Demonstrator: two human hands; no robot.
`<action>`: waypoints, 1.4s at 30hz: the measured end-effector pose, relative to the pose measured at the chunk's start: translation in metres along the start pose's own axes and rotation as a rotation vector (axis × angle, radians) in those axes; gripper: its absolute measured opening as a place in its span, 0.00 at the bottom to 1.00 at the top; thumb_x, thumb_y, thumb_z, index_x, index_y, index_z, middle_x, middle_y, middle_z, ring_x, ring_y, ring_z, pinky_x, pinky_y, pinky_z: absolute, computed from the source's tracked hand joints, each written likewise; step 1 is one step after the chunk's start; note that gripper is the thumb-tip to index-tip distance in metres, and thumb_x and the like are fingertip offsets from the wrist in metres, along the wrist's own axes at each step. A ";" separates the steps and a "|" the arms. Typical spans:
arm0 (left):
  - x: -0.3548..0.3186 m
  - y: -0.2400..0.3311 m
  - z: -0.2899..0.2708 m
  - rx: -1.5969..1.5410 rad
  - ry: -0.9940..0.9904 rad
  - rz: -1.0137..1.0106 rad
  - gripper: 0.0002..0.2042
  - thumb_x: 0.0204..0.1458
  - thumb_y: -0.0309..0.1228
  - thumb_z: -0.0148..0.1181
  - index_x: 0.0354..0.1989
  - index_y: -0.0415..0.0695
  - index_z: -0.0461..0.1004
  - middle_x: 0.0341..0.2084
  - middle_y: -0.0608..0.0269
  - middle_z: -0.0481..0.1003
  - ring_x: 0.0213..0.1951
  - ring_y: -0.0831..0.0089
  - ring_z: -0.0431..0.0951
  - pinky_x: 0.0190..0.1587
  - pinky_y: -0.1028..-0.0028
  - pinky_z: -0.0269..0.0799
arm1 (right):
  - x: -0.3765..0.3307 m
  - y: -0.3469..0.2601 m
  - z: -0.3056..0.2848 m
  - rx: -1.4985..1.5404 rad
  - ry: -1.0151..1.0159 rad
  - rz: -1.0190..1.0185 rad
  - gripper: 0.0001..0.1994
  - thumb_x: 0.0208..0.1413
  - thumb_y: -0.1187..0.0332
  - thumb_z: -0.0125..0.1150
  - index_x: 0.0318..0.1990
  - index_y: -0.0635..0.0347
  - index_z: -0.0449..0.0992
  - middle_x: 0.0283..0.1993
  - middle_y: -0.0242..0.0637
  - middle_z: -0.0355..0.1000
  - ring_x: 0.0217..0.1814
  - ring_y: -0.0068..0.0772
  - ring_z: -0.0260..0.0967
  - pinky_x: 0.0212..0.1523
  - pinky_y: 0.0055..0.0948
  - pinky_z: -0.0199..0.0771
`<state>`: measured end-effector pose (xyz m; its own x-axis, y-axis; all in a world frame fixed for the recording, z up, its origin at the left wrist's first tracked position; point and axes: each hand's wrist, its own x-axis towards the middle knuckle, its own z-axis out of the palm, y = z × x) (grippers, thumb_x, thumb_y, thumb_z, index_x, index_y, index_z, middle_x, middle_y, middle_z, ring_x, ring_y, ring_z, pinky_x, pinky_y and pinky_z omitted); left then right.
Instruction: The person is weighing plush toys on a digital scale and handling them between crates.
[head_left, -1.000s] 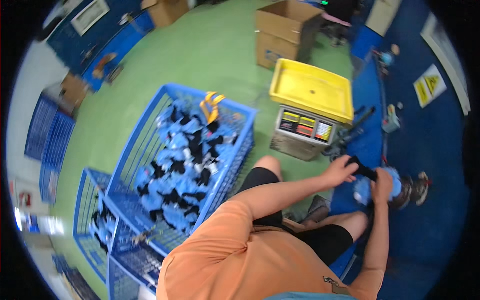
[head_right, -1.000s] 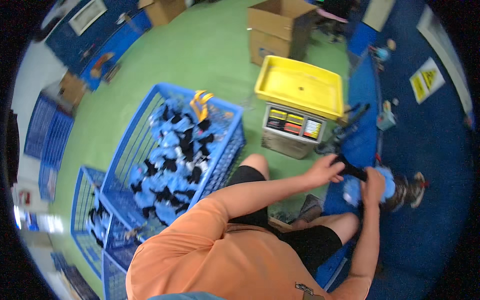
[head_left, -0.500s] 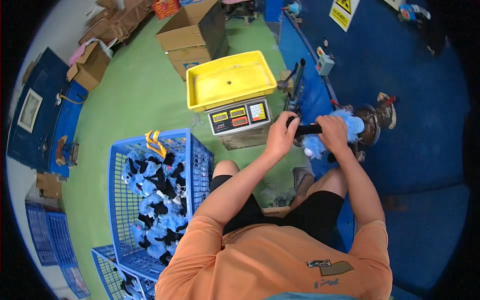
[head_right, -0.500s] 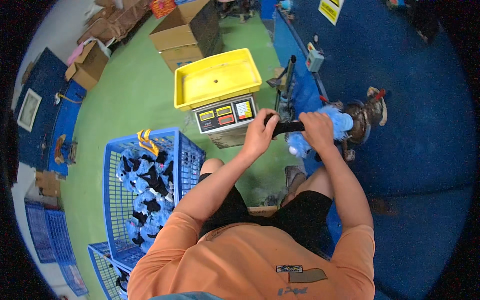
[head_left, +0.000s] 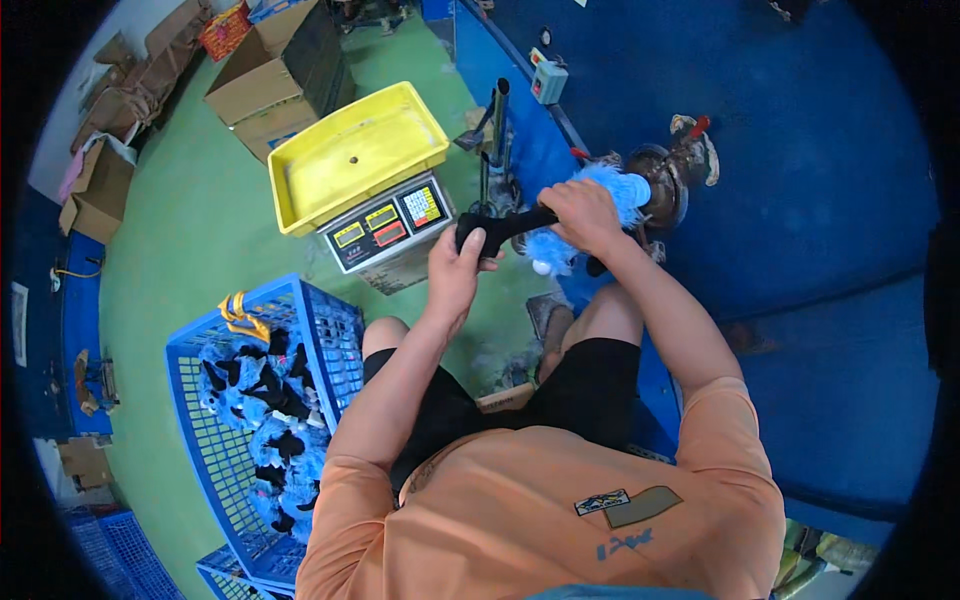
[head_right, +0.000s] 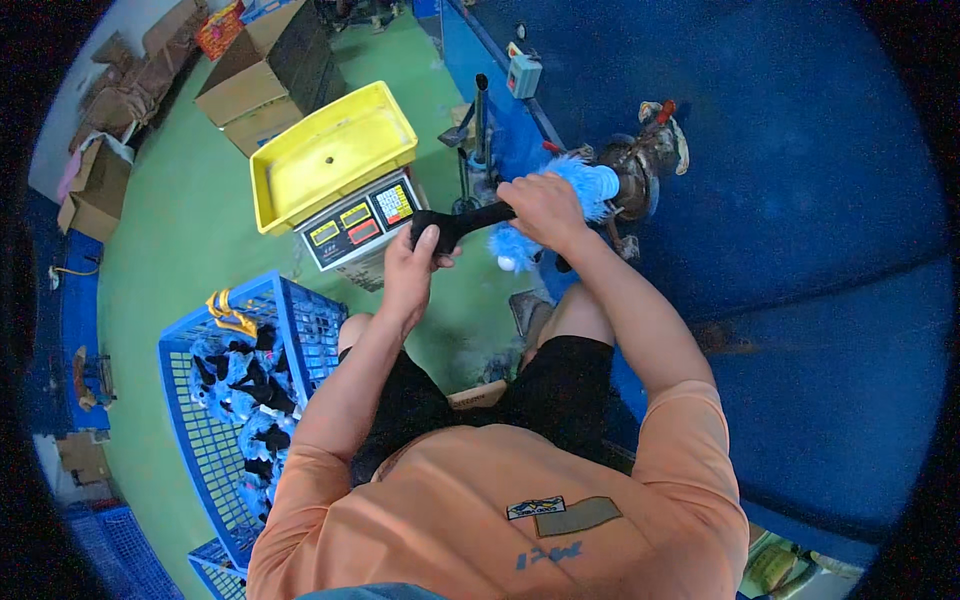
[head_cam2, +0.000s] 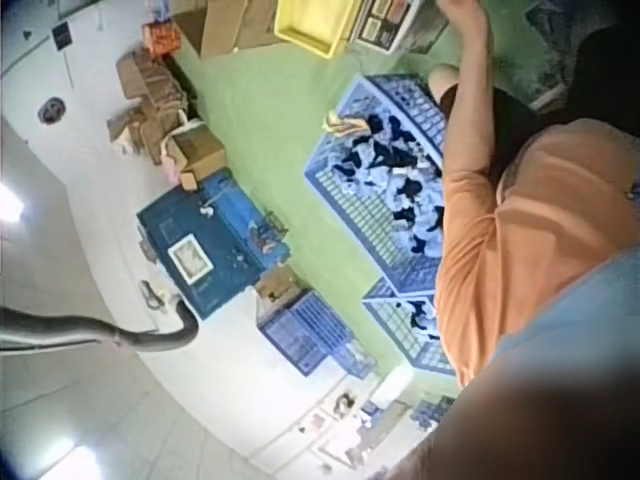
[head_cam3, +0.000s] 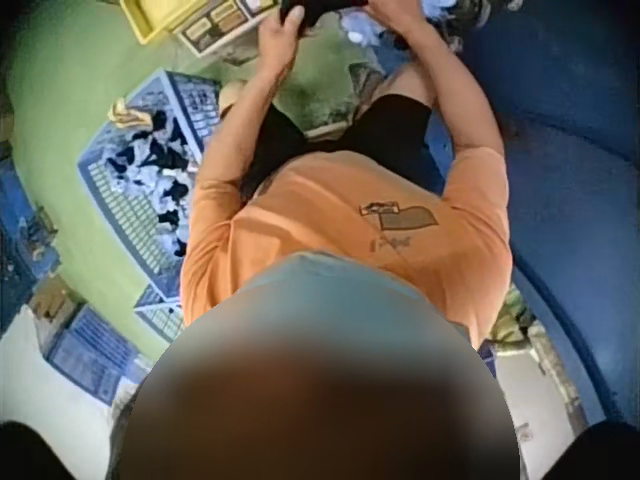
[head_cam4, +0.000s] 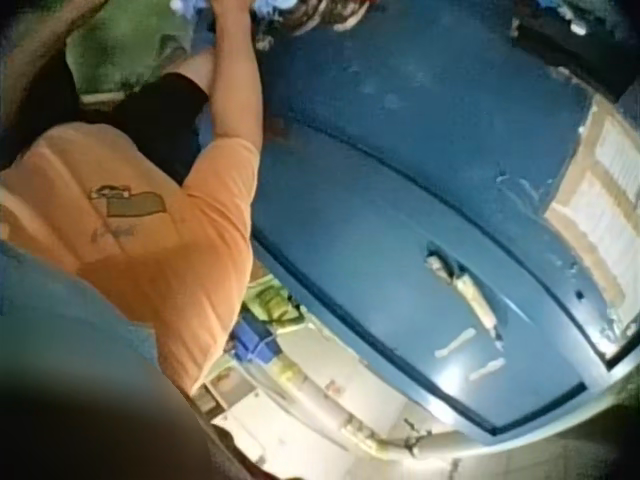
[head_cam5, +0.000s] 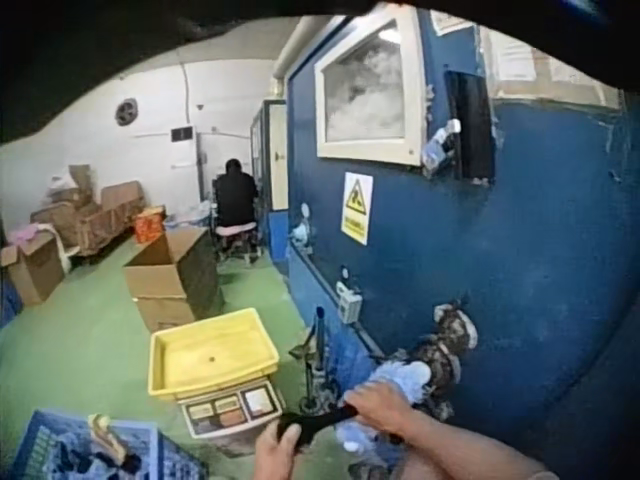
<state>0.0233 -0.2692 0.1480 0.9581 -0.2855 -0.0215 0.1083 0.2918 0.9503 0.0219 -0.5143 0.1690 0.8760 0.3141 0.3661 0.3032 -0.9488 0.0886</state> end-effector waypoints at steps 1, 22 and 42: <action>0.000 0.001 0.000 -0.030 0.012 -0.048 0.11 0.64 0.32 0.55 0.45 0.34 0.72 0.30 0.56 0.77 0.27 0.73 0.78 0.29 0.78 0.74 | 0.001 0.000 -0.003 0.010 -0.006 -0.022 0.17 0.40 0.67 0.72 0.36 0.51 0.69 0.34 0.33 0.73 0.41 0.41 0.73 0.46 0.40 0.70; -0.016 0.008 -0.024 -0.068 0.098 -0.175 0.10 0.64 0.29 0.55 0.44 0.32 0.72 0.31 0.52 0.78 0.27 0.69 0.82 0.28 0.78 0.79 | 0.019 -0.022 -0.016 0.066 -0.111 -0.113 0.15 0.45 0.60 0.71 0.35 0.53 0.70 0.34 0.34 0.76 0.40 0.45 0.76 0.43 0.43 0.72; -0.066 -0.017 -0.067 -0.365 0.302 -0.043 0.12 0.65 0.32 0.53 0.50 0.37 0.69 0.40 0.52 0.77 0.34 0.68 0.80 0.37 0.74 0.79 | 0.047 -0.083 -0.024 0.132 -0.202 -0.150 0.18 0.54 0.52 0.67 0.36 0.57 0.72 0.31 0.40 0.78 0.35 0.49 0.77 0.38 0.45 0.74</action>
<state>-0.0241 -0.1944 0.1123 0.9790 -0.0421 -0.1993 0.1840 0.6029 0.7763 0.0288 -0.4212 0.2013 0.8706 0.4634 0.1651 0.4696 -0.8829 0.0014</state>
